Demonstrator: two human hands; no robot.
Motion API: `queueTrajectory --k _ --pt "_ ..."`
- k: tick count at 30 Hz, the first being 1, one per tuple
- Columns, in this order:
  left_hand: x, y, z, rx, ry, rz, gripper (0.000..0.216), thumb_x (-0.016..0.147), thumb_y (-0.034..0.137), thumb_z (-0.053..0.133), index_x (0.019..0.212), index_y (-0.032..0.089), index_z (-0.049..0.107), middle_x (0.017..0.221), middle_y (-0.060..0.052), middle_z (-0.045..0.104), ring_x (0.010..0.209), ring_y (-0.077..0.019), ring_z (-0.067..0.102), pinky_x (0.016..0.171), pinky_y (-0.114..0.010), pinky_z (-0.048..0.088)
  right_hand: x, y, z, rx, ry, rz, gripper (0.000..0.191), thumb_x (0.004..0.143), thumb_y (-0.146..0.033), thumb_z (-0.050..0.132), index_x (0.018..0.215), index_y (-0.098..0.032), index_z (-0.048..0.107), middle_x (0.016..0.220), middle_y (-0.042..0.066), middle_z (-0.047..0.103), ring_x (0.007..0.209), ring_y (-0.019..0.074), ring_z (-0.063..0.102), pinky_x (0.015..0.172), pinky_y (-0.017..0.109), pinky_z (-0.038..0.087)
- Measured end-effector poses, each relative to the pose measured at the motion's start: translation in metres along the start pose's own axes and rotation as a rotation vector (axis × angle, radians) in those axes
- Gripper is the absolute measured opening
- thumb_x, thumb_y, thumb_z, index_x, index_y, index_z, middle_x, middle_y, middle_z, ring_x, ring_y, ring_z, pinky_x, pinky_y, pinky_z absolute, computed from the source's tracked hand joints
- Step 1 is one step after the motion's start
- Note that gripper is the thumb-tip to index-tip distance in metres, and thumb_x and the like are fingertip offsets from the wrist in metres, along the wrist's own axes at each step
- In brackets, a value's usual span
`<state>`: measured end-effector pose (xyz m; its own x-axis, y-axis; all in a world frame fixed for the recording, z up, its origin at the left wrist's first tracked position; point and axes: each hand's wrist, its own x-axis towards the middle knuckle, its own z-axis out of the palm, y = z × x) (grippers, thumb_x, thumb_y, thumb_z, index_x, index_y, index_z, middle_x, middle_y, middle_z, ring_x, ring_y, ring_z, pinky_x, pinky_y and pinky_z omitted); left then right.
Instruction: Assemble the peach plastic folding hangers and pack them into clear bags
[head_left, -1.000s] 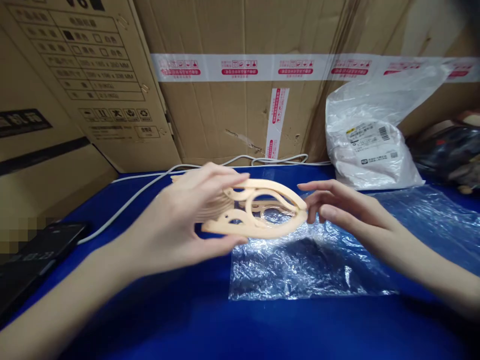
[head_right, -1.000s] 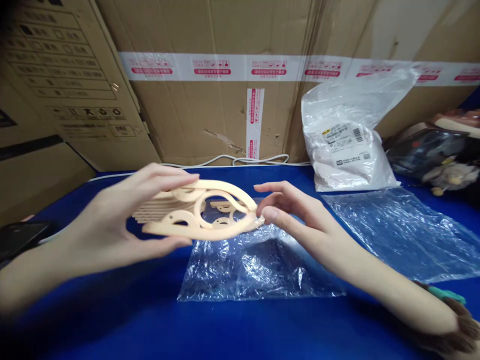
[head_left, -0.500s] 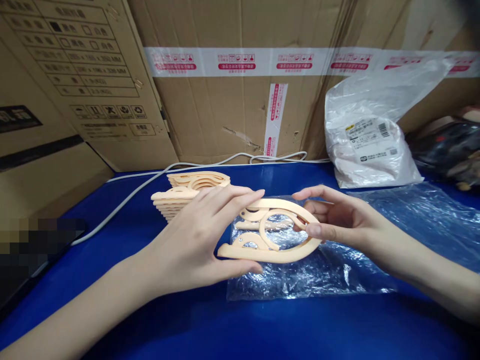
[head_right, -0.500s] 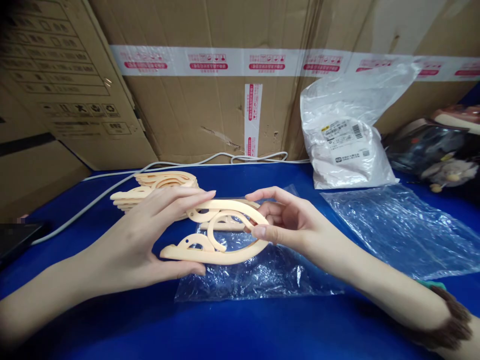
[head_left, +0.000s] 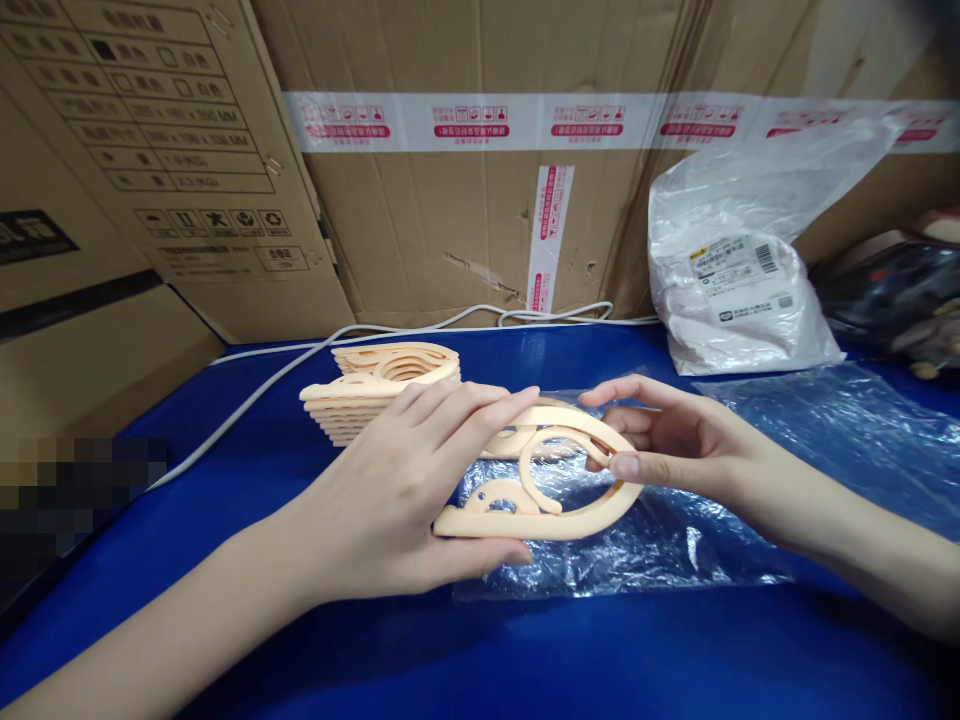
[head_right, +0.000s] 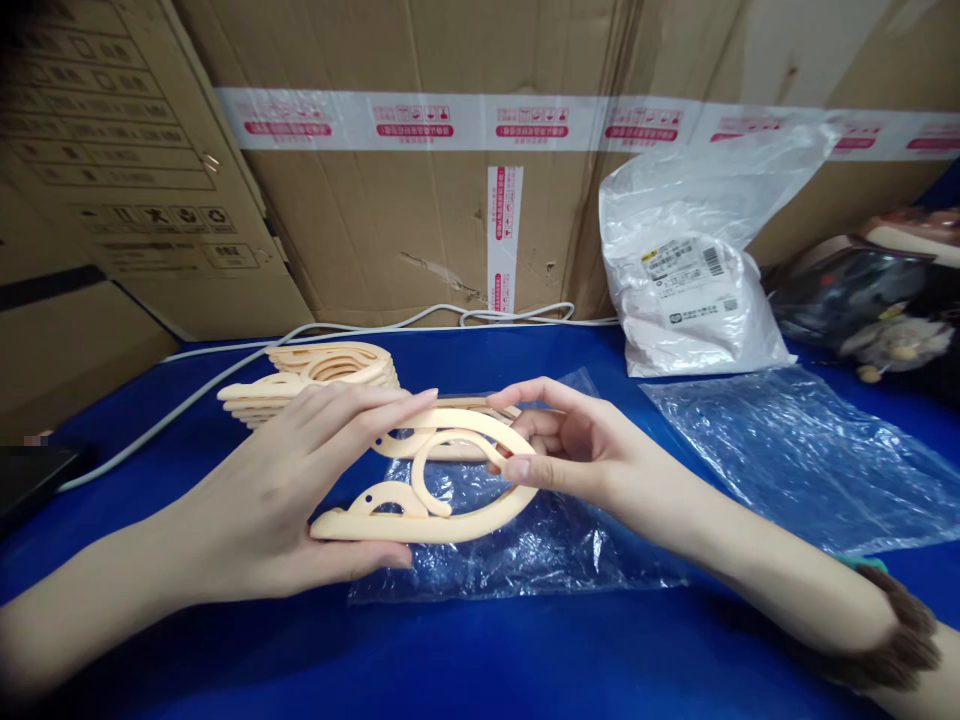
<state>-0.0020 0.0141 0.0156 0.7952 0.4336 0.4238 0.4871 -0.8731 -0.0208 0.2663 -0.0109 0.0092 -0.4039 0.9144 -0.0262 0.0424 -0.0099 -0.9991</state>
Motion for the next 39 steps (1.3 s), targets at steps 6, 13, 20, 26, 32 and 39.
queueTrajectory --k 6,13,20,26,32,39 --pt "0.0003 0.0022 -0.0008 -0.016 0.008 0.004 0.079 0.084 0.055 0.064 0.145 0.017 0.031 0.136 -0.012 0.052 0.124 -0.0276 0.048 0.106 -0.040 0.035 -0.0004 -0.0020 0.0003 -0.049 -0.003 -0.011 0.040 0.082 -0.029 0.074 0.117 -0.023 0.056 0.097 0.003 0.071 0.087 0.0149 0.067 0.073 0.024 0.053" --pt "0.0010 0.0032 -0.0009 -0.056 0.009 -0.004 0.077 0.083 0.051 0.065 0.144 0.018 0.032 0.135 -0.013 0.052 0.123 -0.0297 0.049 0.105 -0.043 0.037 -0.0018 -0.0065 0.0015 -0.089 -0.030 -0.016 0.038 0.084 -0.031 0.071 0.118 -0.023 0.054 0.103 0.005 0.071 0.092 0.0172 0.068 0.076 0.027 0.055" --pt "0.0011 0.0038 -0.0015 -0.094 0.015 -0.009 0.083 0.080 0.050 0.069 0.146 0.017 0.031 0.137 -0.012 0.051 0.123 -0.0299 0.049 0.105 -0.043 0.037 -0.0020 -0.0054 0.0008 -0.057 -0.067 -0.026 0.036 0.086 -0.027 0.070 0.117 -0.024 0.053 0.103 0.003 0.071 0.093 0.0145 0.067 0.077 0.024 0.053" --pt "0.0008 0.0028 -0.0009 -0.073 0.000 0.011 0.082 0.081 0.051 0.068 0.145 0.016 0.031 0.138 -0.013 0.050 0.125 -0.0277 0.047 0.107 -0.040 0.035 -0.0029 -0.0051 0.0006 -0.062 -0.061 -0.034 0.035 0.086 -0.028 0.070 0.117 -0.024 0.054 0.101 0.003 0.070 0.092 0.0146 0.067 0.076 0.023 0.053" --pt "0.0006 0.0024 -0.0003 -0.079 -0.021 0.002 0.084 0.082 0.056 0.066 0.147 0.018 0.028 0.141 -0.013 0.049 0.126 -0.0298 0.047 0.107 -0.043 0.035 -0.0018 -0.0057 0.0010 -0.096 -0.034 -0.027 0.038 0.084 -0.030 0.071 0.117 -0.023 0.054 0.099 0.004 0.071 0.091 0.0171 0.068 0.075 0.026 0.054" --pt "0.0002 0.0025 0.0003 -0.069 -0.030 0.000 0.086 0.082 0.056 0.066 0.149 0.020 0.027 0.141 -0.014 0.049 0.125 -0.0323 0.049 0.105 -0.046 0.037 -0.0032 -0.0045 0.0003 -0.102 -0.040 -0.030 0.037 0.085 -0.030 0.071 0.117 -0.024 0.054 0.098 0.003 0.070 0.092 0.0175 0.067 0.076 0.027 0.054"
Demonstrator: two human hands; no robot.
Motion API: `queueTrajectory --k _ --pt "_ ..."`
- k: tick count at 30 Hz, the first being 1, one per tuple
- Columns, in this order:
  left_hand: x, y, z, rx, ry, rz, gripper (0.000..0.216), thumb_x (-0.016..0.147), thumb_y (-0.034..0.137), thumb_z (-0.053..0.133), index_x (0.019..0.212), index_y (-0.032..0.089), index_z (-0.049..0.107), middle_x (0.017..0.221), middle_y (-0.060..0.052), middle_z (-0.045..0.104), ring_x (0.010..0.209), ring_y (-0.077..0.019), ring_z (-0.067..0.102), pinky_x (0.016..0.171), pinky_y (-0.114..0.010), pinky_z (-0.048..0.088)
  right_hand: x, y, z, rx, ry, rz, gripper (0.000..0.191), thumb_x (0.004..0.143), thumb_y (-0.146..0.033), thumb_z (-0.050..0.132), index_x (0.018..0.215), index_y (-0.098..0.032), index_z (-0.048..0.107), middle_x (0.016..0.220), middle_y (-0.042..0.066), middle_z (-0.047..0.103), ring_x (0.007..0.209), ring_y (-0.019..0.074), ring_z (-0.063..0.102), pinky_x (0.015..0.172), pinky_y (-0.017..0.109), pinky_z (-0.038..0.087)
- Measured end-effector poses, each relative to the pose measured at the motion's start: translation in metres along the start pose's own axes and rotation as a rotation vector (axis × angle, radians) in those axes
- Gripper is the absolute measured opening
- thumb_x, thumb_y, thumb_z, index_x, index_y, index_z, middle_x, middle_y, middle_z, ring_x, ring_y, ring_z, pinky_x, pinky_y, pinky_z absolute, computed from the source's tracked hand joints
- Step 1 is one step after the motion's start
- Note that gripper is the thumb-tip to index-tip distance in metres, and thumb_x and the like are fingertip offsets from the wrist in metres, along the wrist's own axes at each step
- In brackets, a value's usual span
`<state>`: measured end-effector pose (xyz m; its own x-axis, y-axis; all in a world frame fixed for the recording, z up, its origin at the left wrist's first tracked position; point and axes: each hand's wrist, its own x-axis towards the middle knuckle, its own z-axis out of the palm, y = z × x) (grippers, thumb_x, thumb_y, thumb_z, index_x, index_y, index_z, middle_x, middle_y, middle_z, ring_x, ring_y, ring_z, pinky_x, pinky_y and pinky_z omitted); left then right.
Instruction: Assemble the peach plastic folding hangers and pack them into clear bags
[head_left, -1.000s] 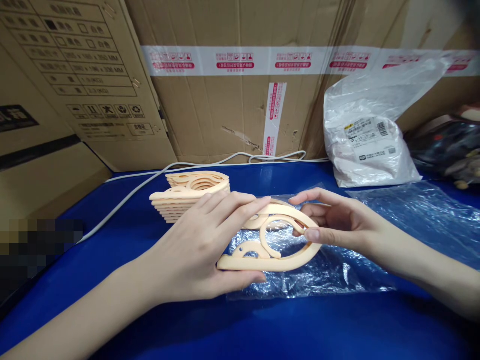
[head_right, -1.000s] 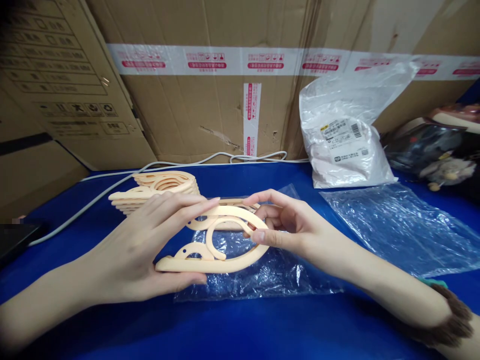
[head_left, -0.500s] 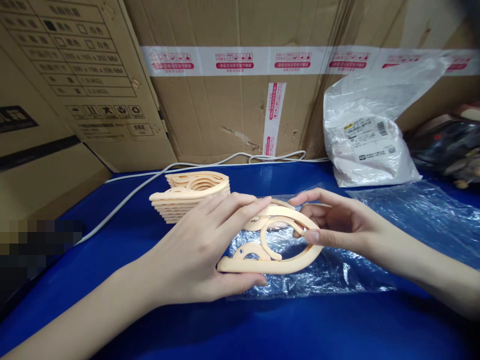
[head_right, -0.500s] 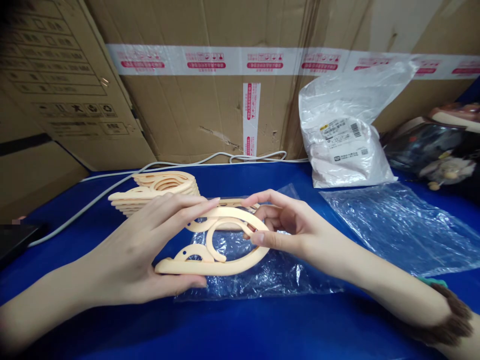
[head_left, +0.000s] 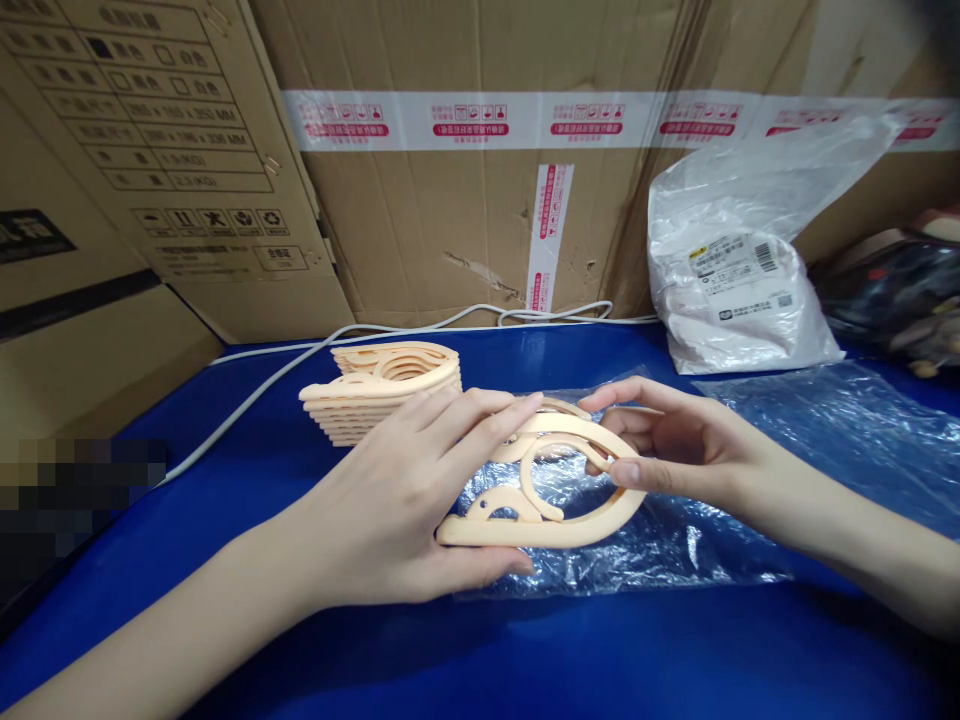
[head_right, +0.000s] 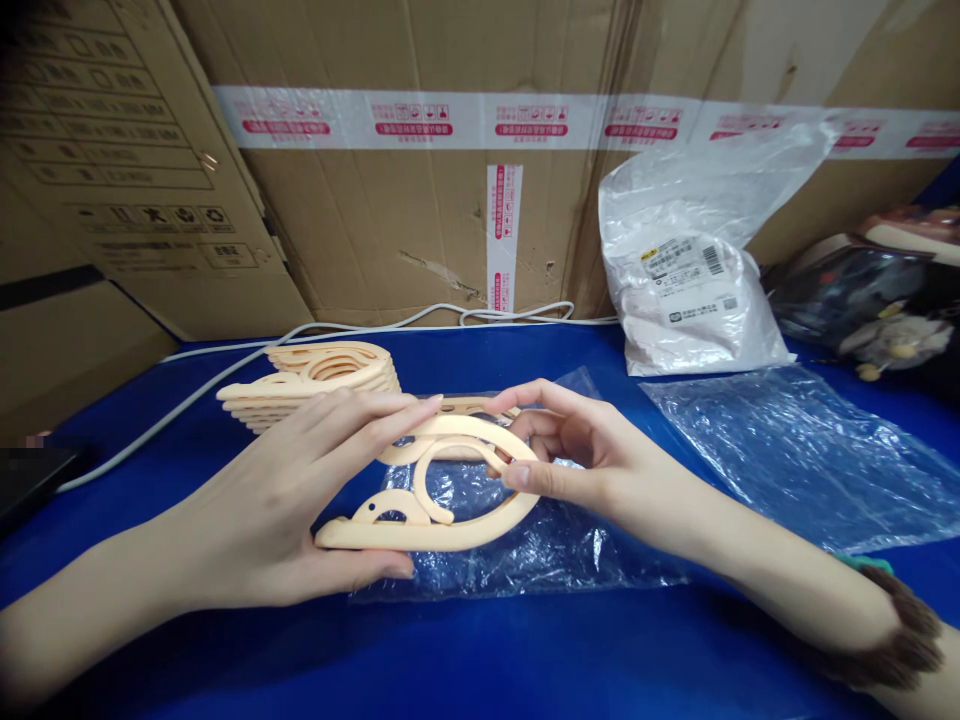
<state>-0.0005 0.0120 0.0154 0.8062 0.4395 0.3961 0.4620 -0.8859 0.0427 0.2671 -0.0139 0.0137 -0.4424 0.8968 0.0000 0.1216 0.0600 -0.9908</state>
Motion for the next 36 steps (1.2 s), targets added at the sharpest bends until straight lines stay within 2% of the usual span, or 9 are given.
queueTrajectory --k 12,16,20,23,27,29,31,34,36 --pt "0.001 0.001 0.001 0.018 0.003 0.014 0.074 0.085 0.046 0.064 0.144 0.013 0.034 0.141 -0.014 0.051 0.121 -0.0280 0.051 0.103 -0.041 0.039 0.000 0.000 -0.001 -0.068 -0.015 -0.016 0.037 0.088 -0.033 0.067 0.121 -0.025 0.051 0.105 0.004 0.070 0.095 0.0173 0.067 0.079 0.027 0.054" --pt "0.000 0.002 0.004 0.008 0.011 0.011 0.072 0.087 0.047 0.061 0.144 0.013 0.033 0.140 -0.015 0.051 0.122 -0.0290 0.050 0.103 -0.043 0.040 -0.006 0.000 0.002 -0.325 0.036 -0.095 0.054 0.087 -0.037 0.067 0.135 -0.033 0.042 0.123 0.004 0.063 0.113 0.0224 0.061 0.088 0.031 0.054" --pt "0.000 0.007 0.011 -0.006 0.034 0.014 0.073 0.088 0.049 0.059 0.144 0.011 0.032 0.137 -0.017 0.053 0.122 -0.0296 0.051 0.102 -0.044 0.041 -0.009 0.002 0.007 -0.721 0.027 -0.348 0.088 0.074 -0.040 0.079 0.146 -0.037 0.029 0.146 0.006 0.045 0.130 0.0298 0.047 0.103 0.040 0.047" --pt "0.000 0.013 0.017 -0.029 0.068 0.020 0.073 0.088 0.050 0.060 0.141 0.008 0.033 0.134 -0.018 0.055 0.122 -0.0293 0.051 0.103 -0.043 0.042 -0.009 0.002 0.010 -0.919 -0.003 -0.451 0.084 0.079 -0.041 0.074 0.149 -0.033 0.027 0.148 0.008 0.043 0.134 0.0299 0.042 0.107 0.042 0.042" --pt "0.000 0.019 0.021 -0.038 0.071 -0.009 0.076 0.085 0.050 0.063 0.140 0.007 0.033 0.133 -0.019 0.056 0.123 -0.0295 0.052 0.104 -0.044 0.043 -0.010 0.003 0.013 -0.958 0.005 -0.461 0.081 0.082 -0.039 0.071 0.149 -0.031 0.027 0.147 0.008 0.044 0.131 0.0287 0.044 0.105 0.039 0.043" --pt "0.000 0.020 0.021 -0.058 0.051 -0.030 0.081 0.085 0.054 0.063 0.143 0.009 0.029 0.138 -0.019 0.052 0.127 -0.0297 0.049 0.106 -0.045 0.042 -0.011 0.001 0.011 -0.938 -0.001 -0.447 0.082 0.080 -0.037 0.072 0.149 -0.032 0.027 0.145 0.007 0.046 0.129 0.0289 0.047 0.103 0.038 0.045" --pt "0.001 0.020 0.017 -0.055 0.015 -0.051 0.087 0.085 0.056 0.062 0.148 0.011 0.023 0.149 -0.020 0.041 0.137 -0.0306 0.040 0.111 -0.048 0.038 -0.011 -0.004 0.005 -0.948 0.011 -0.421 0.081 0.080 -0.036 0.071 0.148 -0.034 0.028 0.141 0.006 0.049 0.125 0.0297 0.050 0.098 0.039 0.048" --pt "0.003 0.018 0.006 -0.022 -0.075 -0.079 0.092 0.087 0.059 0.058 0.153 0.014 0.015 0.159 -0.019 0.023 0.146 -0.0332 0.024 0.114 -0.054 0.033 -0.015 -0.016 -0.016 -1.019 0.120 -0.358 0.071 0.085 -0.040 0.065 0.147 -0.037 0.031 0.136 0.006 0.051 0.120 0.0307 0.053 0.093 0.041 0.050" --pt "0.002 0.015 -0.003 -0.028 -0.171 -0.105 0.092 0.087 0.061 0.056 0.155 0.015 0.014 0.160 -0.018 0.022 0.146 -0.0351 0.023 0.112 -0.056 0.036 -0.020 -0.024 -0.038 -1.099 0.212 -0.304 0.068 0.086 -0.045 0.062 0.146 -0.037 0.032 0.136 0.008 0.049 0.117 0.0318 0.054 0.094 0.044 0.048"
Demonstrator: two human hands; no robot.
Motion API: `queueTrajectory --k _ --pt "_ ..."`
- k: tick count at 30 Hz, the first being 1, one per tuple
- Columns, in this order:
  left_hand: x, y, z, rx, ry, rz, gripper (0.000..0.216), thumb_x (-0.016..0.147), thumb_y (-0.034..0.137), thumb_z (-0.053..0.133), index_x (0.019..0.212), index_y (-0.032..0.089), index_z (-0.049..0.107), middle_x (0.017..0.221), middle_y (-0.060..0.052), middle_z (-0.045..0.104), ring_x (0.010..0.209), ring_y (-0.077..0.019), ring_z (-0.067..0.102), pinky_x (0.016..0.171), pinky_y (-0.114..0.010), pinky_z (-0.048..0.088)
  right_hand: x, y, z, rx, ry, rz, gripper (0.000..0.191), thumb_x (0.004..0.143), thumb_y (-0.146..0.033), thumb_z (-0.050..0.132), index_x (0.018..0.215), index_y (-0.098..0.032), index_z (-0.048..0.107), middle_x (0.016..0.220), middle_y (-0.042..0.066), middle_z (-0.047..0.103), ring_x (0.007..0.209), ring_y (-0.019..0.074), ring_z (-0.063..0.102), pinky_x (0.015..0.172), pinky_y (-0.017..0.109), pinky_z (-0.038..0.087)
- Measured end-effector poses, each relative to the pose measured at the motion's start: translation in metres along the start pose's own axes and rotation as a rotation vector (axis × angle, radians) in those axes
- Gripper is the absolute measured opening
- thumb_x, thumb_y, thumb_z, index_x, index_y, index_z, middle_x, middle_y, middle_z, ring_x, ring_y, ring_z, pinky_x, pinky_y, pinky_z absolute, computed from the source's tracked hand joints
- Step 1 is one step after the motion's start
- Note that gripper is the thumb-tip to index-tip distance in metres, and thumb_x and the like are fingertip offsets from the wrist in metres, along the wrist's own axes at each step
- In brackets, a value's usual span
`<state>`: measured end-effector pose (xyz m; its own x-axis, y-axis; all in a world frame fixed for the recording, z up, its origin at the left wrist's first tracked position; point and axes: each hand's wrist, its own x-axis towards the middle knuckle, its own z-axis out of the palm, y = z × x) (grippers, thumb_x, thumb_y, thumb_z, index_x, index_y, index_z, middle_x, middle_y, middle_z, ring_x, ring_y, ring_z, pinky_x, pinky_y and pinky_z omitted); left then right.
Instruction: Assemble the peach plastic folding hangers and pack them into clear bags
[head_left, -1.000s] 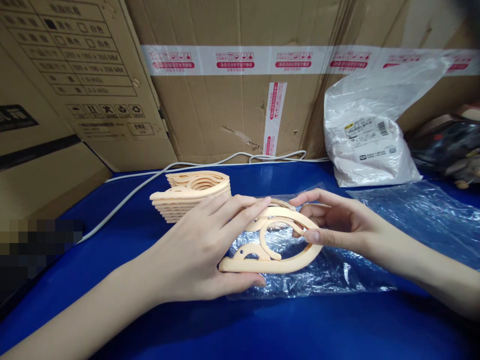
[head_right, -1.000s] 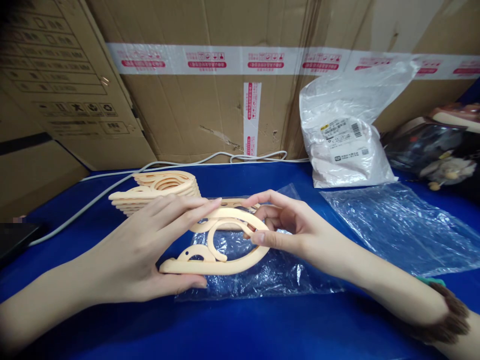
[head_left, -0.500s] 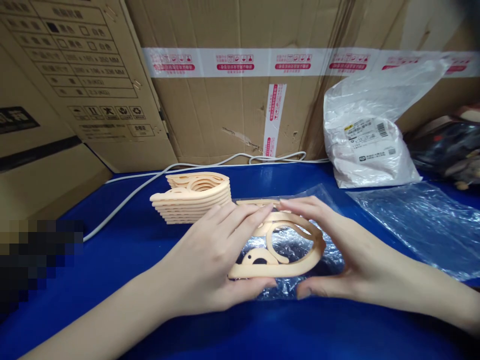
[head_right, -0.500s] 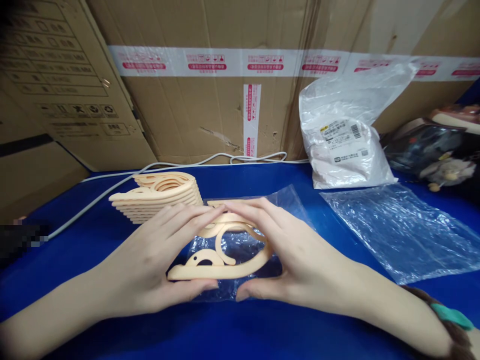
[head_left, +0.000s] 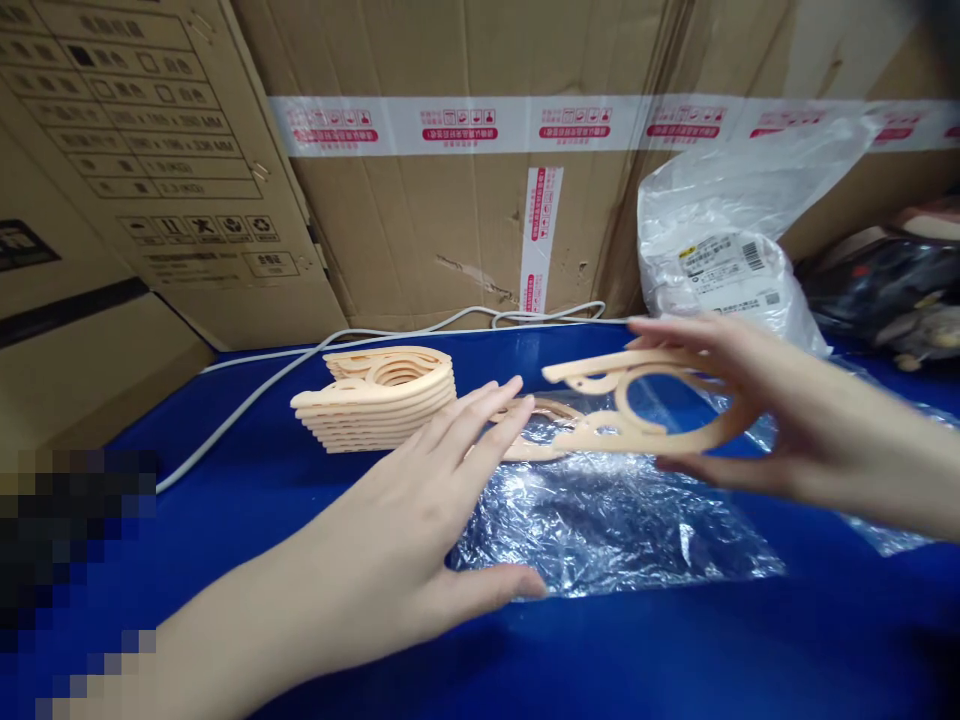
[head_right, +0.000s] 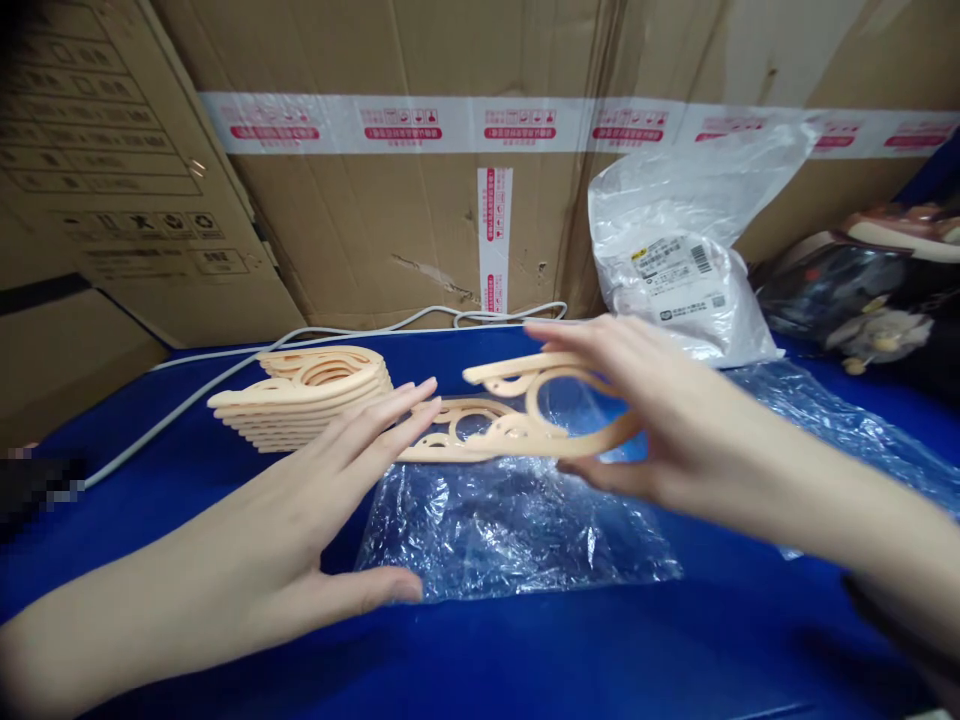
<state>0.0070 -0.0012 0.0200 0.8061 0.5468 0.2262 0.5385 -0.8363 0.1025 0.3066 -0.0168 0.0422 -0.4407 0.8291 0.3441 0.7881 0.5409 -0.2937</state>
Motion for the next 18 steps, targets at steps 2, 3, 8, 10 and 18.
queueTrajectory --k 2,3,8,10,18 --pt "-0.003 -0.002 -0.008 -0.026 -0.113 -0.050 0.093 0.086 0.062 0.056 0.155 0.017 0.015 0.159 -0.017 0.023 0.144 -0.0368 0.028 0.109 -0.056 0.040 -0.004 0.019 -0.014 -0.151 0.055 0.043 0.067 0.085 -0.050 0.059 0.146 -0.036 0.035 0.129 0.009 0.053 0.115 0.0354 0.053 0.095 0.049 0.045" --pt "-0.005 -0.004 -0.011 -0.037 -0.171 -0.089 0.093 0.085 0.063 0.056 0.156 0.018 0.015 0.159 -0.015 0.023 0.143 -0.0373 0.029 0.108 -0.056 0.041 -0.007 0.030 -0.019 -0.231 0.061 0.048 0.068 0.084 -0.054 0.058 0.146 -0.037 0.036 0.127 0.010 0.055 0.116 0.0377 0.052 0.095 0.053 0.043" --pt "-0.011 -0.007 -0.014 -0.090 -0.375 -0.275 0.091 0.081 0.065 0.058 0.155 0.024 0.022 0.159 -0.008 0.026 0.143 -0.0369 0.029 0.112 -0.055 0.036 -0.028 0.070 -0.024 -0.316 -0.021 0.023 0.076 0.073 -0.066 0.061 0.143 -0.046 0.038 0.120 0.007 0.062 0.109 0.0442 0.054 0.086 0.065 0.047" --pt "-0.012 -0.007 -0.011 -0.126 -0.371 -0.282 0.089 0.081 0.063 0.061 0.154 0.026 0.025 0.158 -0.006 0.029 0.142 -0.0359 0.031 0.112 -0.053 0.036 -0.038 0.077 -0.019 -0.258 -0.068 0.080 0.073 0.074 -0.062 0.064 0.141 -0.046 0.041 0.122 0.006 0.061 0.112 0.0419 0.055 0.086 0.062 0.052" --pt "-0.012 -0.009 -0.005 -0.142 -0.335 -0.256 0.088 0.081 0.062 0.062 0.154 0.028 0.024 0.158 -0.005 0.030 0.141 -0.0343 0.034 0.112 -0.050 0.039 -0.066 0.068 0.008 0.310 -0.308 0.364 0.083 0.076 -0.044 0.073 0.148 -0.043 0.031 0.155 0.005 0.034 0.129 0.0368 0.050 0.071 0.030 0.065"
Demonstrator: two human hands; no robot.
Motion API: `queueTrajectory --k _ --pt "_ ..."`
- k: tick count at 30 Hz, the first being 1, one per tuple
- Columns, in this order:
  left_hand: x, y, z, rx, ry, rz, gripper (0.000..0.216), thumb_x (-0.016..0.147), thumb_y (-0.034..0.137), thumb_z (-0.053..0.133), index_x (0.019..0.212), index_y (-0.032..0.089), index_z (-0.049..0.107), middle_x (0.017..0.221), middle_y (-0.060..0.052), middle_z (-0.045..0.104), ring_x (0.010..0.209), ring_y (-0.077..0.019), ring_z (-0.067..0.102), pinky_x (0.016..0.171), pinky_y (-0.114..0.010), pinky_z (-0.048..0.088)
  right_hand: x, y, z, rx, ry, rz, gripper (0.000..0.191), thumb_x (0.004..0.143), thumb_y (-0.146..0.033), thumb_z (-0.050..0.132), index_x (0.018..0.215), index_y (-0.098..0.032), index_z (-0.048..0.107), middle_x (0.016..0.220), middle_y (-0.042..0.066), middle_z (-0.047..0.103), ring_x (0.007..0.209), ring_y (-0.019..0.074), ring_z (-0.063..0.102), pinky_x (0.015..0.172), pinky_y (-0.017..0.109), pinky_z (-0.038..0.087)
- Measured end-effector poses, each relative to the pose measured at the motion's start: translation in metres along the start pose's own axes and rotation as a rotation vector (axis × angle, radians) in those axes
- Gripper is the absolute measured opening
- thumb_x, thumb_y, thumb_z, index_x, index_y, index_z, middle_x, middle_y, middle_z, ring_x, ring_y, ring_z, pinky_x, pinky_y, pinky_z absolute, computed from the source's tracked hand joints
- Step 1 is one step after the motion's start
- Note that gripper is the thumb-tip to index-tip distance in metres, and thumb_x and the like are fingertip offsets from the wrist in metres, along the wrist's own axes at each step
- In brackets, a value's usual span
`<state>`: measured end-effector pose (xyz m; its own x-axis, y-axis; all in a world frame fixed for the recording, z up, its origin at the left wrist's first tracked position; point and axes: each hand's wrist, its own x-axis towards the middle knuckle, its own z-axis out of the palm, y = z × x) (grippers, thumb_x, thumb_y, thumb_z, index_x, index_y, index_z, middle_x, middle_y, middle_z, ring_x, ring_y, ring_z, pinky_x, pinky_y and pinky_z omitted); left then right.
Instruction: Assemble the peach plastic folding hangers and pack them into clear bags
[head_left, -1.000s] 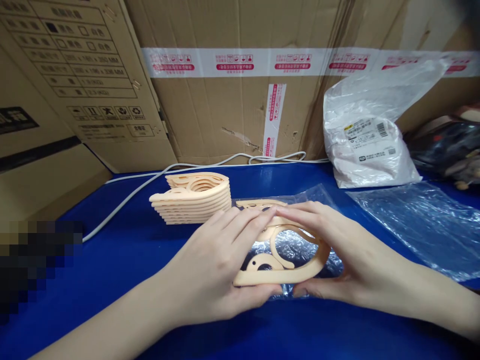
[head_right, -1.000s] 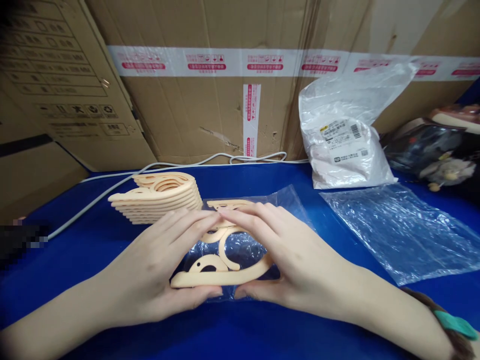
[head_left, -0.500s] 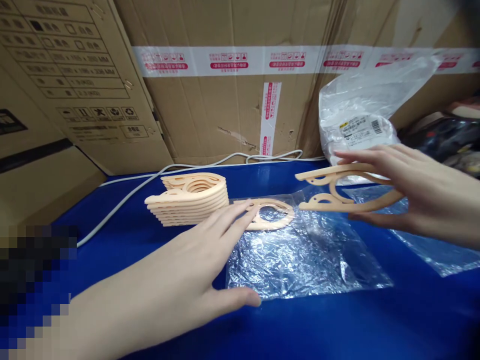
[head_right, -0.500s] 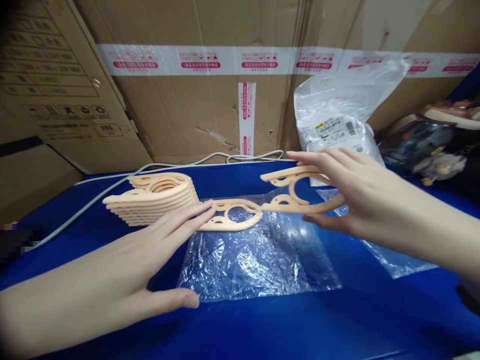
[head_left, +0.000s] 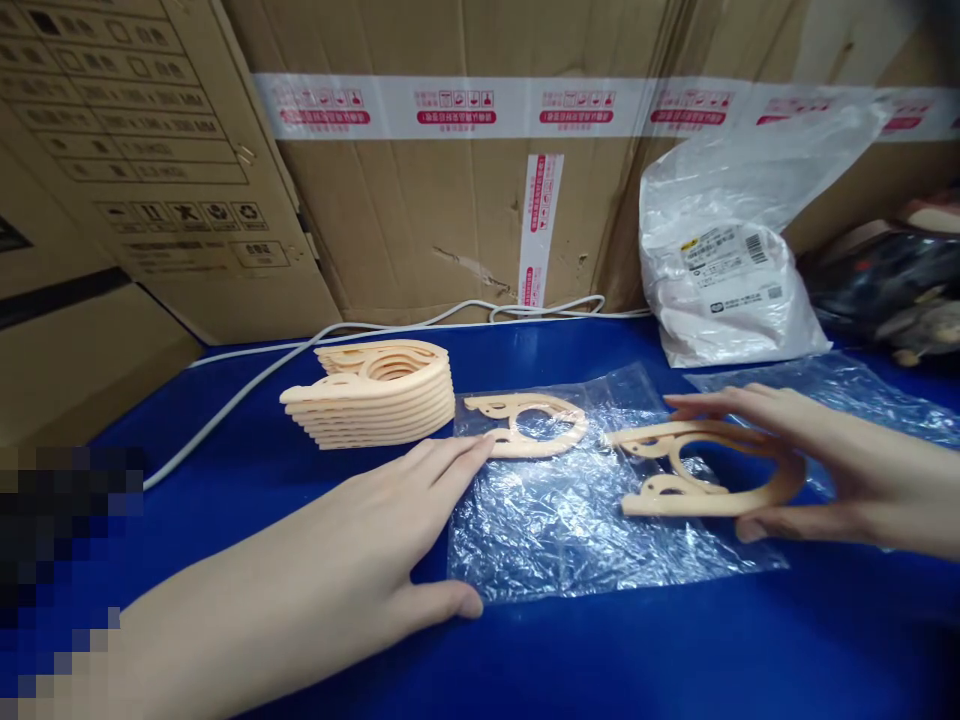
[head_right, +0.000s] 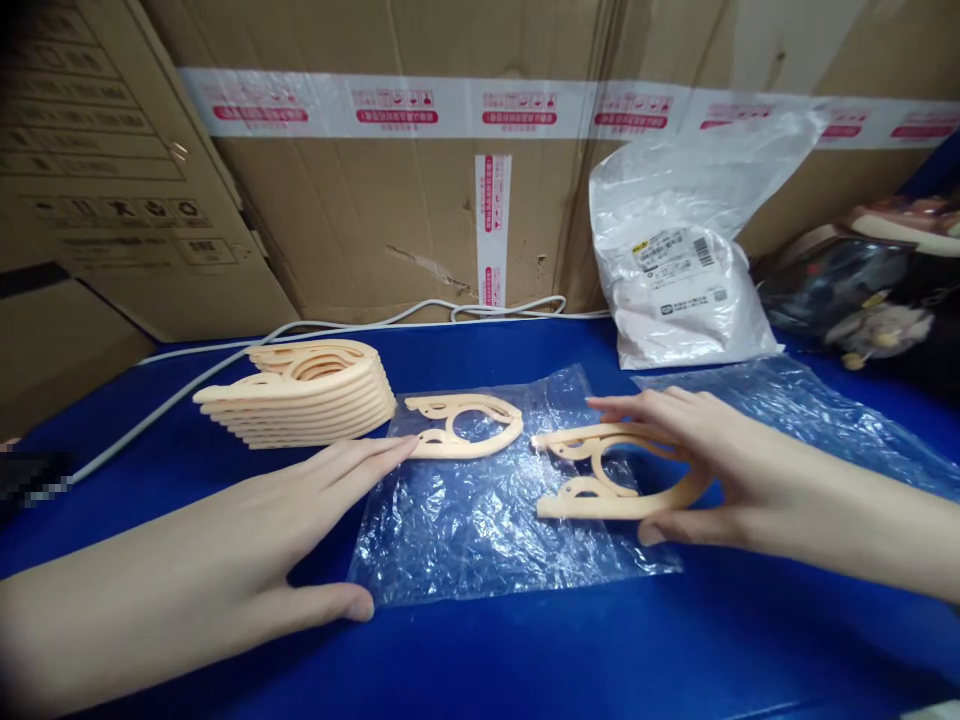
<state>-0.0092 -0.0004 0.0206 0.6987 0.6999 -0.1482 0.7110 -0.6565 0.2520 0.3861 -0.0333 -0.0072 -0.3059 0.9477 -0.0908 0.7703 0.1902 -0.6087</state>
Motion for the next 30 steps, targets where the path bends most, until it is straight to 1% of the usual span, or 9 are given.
queueTrajectory --k 2,3,7,10,15,20,22,26,30 --pt "0.001 -0.001 0.001 0.011 -0.013 -0.007 0.089 0.081 0.063 0.061 0.154 0.028 0.023 0.158 -0.005 0.029 0.141 -0.0349 0.034 0.112 -0.051 0.038 0.001 -0.009 0.007 -0.016 -0.033 -0.012 0.083 0.077 -0.042 0.073 0.148 -0.042 0.031 0.155 0.005 0.035 0.129 0.0362 0.050 0.076 0.032 0.064" --pt "0.001 -0.001 0.001 0.016 -0.016 -0.009 0.090 0.081 0.063 0.061 0.154 0.028 0.022 0.159 -0.005 0.028 0.142 -0.0351 0.033 0.112 -0.052 0.038 0.003 -0.016 0.010 -0.053 -0.035 -0.035 0.082 0.077 -0.043 0.073 0.148 -0.041 0.033 0.152 0.006 0.040 0.128 0.0364 0.052 0.078 0.034 0.063" --pt "0.001 -0.002 0.001 0.022 -0.022 -0.015 0.092 0.081 0.064 0.060 0.155 0.029 0.018 0.160 -0.004 0.026 0.143 -0.0340 0.030 0.113 -0.051 0.036 0.015 -0.042 0.020 -0.258 0.024 -0.147 0.078 0.074 -0.054 0.072 0.145 -0.034 0.044 0.131 0.010 0.060 0.116 0.0401 0.058 0.087 0.055 0.055" --pt "0.003 0.002 -0.001 0.017 -0.034 -0.039 0.090 0.082 0.066 0.058 0.155 0.029 0.020 0.159 -0.002 0.027 0.144 -0.0327 0.029 0.114 -0.052 0.033 0.019 -0.047 0.024 -0.359 0.058 -0.165 0.079 0.073 -0.061 0.070 0.143 -0.033 0.048 0.127 0.012 0.061 0.117 0.0412 0.052 0.092 0.061 0.047" --pt "0.006 0.009 -0.003 0.024 -0.048 -0.094 0.084 0.085 0.062 0.056 0.153 0.024 0.026 0.159 -0.004 0.029 0.145 -0.0306 0.027 0.117 -0.051 0.028 0.013 -0.024 0.014 -0.443 0.079 -0.101 0.084 0.064 -0.068 0.072 0.140 -0.037 0.050 0.134 0.011 0.056 0.128 0.0457 0.037 0.098 0.064 0.039" --pt "0.006 0.011 -0.001 0.024 -0.034 -0.096 0.080 0.087 0.060 0.055 0.152 0.022 0.028 0.158 -0.006 0.030 0.144 -0.0304 0.029 0.117 -0.051 0.028 0.006 -0.009 0.002 -0.532 0.100 -0.069 0.074 0.070 -0.066 0.069 0.137 -0.044 0.048 0.132 0.006 0.057 0.123 0.0417 0.041 0.099 0.062 0.038" --pt "0.006 0.010 -0.001 0.023 -0.018 -0.087 0.079 0.087 0.060 0.055 0.152 0.021 0.030 0.157 -0.008 0.033 0.144 -0.0303 0.031 0.117 -0.050 0.030 0.008 -0.013 0.002 -0.528 0.110 -0.075 0.070 0.071 -0.066 0.068 0.135 -0.043 0.051 0.129 0.007 0.059 0.122 0.0407 0.043 0.098 0.061 0.039" --pt "0.007 0.008 0.003 0.011 0.033 -0.047 0.076 0.088 0.058 0.056 0.150 0.020 0.033 0.153 -0.009 0.040 0.142 -0.0298 0.035 0.115 -0.049 0.034 0.016 -0.030 0.011 -0.501 0.117 -0.149 0.066 0.072 -0.067 0.067 0.128 -0.031 0.060 0.118 0.011 0.066 0.114 0.0399 0.050 0.099 0.060 0.035" --pt "0.008 0.005 0.009 -0.007 0.104 -0.011 0.072 0.088 0.056 0.057 0.148 0.021 0.036 0.151 -0.009 0.043 0.138 -0.0296 0.041 0.111 -0.046 0.040 0.022 -0.042 0.025 -0.423 0.145 -0.238 0.063 0.078 -0.061 0.065 0.130 -0.026 0.057 0.105 0.010 0.069 0.101 0.0339 0.058 0.097 0.059 0.034"
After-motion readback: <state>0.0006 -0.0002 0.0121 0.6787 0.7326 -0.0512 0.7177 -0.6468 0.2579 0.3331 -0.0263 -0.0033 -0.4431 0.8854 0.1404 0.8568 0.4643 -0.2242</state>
